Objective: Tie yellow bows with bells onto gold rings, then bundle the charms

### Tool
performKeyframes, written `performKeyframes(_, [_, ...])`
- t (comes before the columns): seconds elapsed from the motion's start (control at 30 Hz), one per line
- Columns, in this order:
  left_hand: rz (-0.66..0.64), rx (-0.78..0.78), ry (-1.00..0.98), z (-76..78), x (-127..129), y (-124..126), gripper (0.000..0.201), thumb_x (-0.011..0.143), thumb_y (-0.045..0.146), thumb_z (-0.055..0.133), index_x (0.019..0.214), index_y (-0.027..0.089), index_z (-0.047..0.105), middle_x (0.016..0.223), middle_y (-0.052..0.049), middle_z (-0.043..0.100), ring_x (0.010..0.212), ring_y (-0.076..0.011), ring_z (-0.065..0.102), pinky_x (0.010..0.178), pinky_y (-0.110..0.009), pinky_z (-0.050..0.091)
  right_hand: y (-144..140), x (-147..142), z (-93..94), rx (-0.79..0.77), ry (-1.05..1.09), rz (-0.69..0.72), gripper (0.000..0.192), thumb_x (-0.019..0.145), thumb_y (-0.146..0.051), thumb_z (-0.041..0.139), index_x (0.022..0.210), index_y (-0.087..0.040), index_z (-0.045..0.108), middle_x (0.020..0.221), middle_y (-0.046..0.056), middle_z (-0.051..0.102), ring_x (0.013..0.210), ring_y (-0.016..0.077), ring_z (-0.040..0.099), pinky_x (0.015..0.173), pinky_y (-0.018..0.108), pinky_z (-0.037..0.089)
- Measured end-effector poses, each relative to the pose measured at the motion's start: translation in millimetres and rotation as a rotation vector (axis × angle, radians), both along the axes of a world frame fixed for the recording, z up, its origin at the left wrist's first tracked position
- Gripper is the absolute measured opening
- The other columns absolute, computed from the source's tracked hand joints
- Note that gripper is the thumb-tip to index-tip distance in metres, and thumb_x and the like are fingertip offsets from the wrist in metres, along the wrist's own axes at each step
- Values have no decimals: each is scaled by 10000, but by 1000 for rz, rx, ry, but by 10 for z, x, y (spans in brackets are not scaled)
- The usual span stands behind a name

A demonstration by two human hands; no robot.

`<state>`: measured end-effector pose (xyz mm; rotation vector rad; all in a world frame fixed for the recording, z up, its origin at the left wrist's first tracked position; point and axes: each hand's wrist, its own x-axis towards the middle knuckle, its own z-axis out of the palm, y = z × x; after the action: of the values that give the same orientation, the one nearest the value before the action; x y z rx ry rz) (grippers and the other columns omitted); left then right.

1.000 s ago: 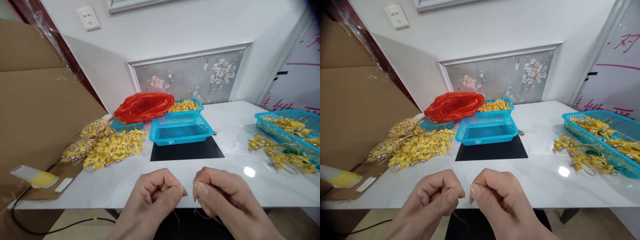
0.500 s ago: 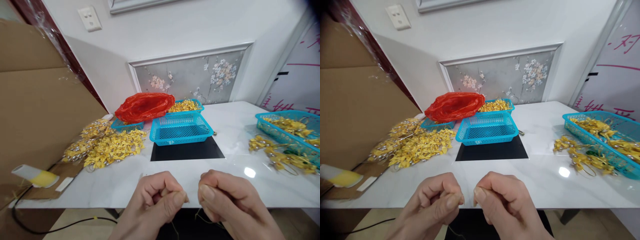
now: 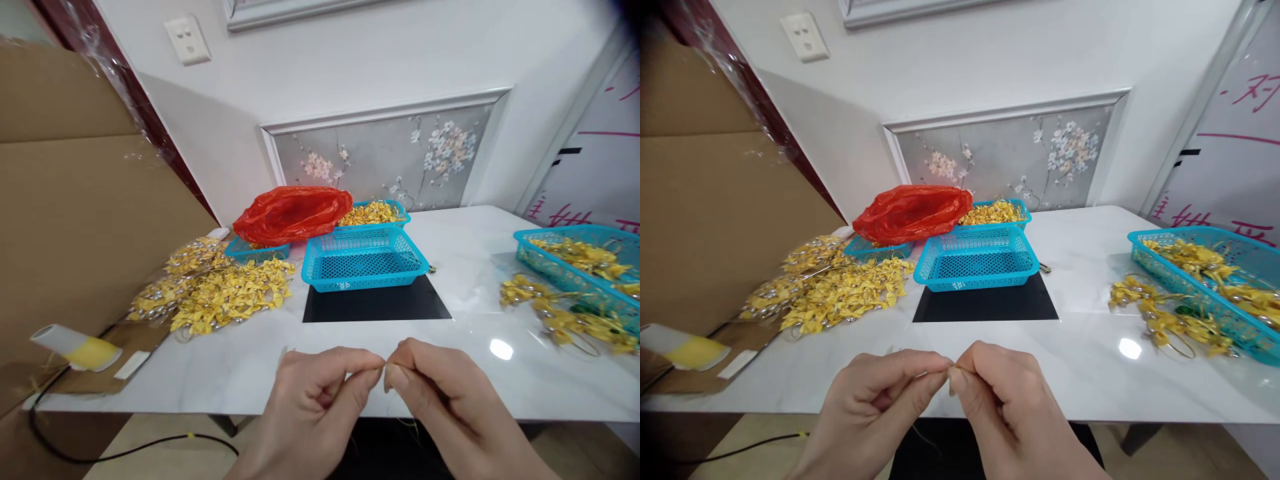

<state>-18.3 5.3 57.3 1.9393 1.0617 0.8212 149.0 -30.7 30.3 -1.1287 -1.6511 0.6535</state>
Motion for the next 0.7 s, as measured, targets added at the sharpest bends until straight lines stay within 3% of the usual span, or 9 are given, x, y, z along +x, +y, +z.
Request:
performKeyframes(0.17, [6, -109, 0, -1, -41, -9, 221, 883, 346, 579, 783, 223, 733, 503, 77, 249, 474, -107, 234, 453, -275, 187, 11, 26, -35, -41, -4, 14, 360, 989, -362, 389, 669, -202, 423, 567, -35, 382, 510, 109, 360, 482, 250, 297])
performKeyframes(0.33, [86, -229, -57, 57, -65, -52, 161, 833, 330, 599, 731, 209, 629, 563, 71, 302, 524, -111, 284, 474, -250, 220, 1, 24, -15, -34, -12, 13, 353, 993, -351, 366, 677, -202, 411, 596, -28, 394, 528, 111, 357, 494, 250, 297])
performKeyframes(0.43, [48, -258, -117, 70, -78, -58, 161, 818, 378, 610, 862, 227, 647, 591, 78, 290, 526, -110, 272, 474, -242, 225, -6, 24, -18, -20, -36, -3, 339, 993, -330, 372, 686, -198, 433, 597, -30, 408, 533, 107, 376, 509, 242, 312])
performKeyframes(0.53, [5, -233, -84, 33, -69, -28, 219, 831, 401, 615, 964, 240, 681, 559, 95, 241, 488, -104, 227, 455, -250, 202, 2, 19, -41, -10, -39, -6, 342, 991, -332, 380, 681, -198, 440, 589, -30, 418, 522, 105, 373, 491, 240, 302])
performKeyframes(0.7, [16, -89, 70, 13, -25, 30, 241, 886, 383, 559, 787, 236, 723, 522, 74, 283, 498, -110, 283, 477, -267, 236, 21, 39, -3, -3, -31, 5, 352, 982, -333, 408, 659, -199, 446, 556, -41, 397, 493, 93, 369, 457, 230, 283])
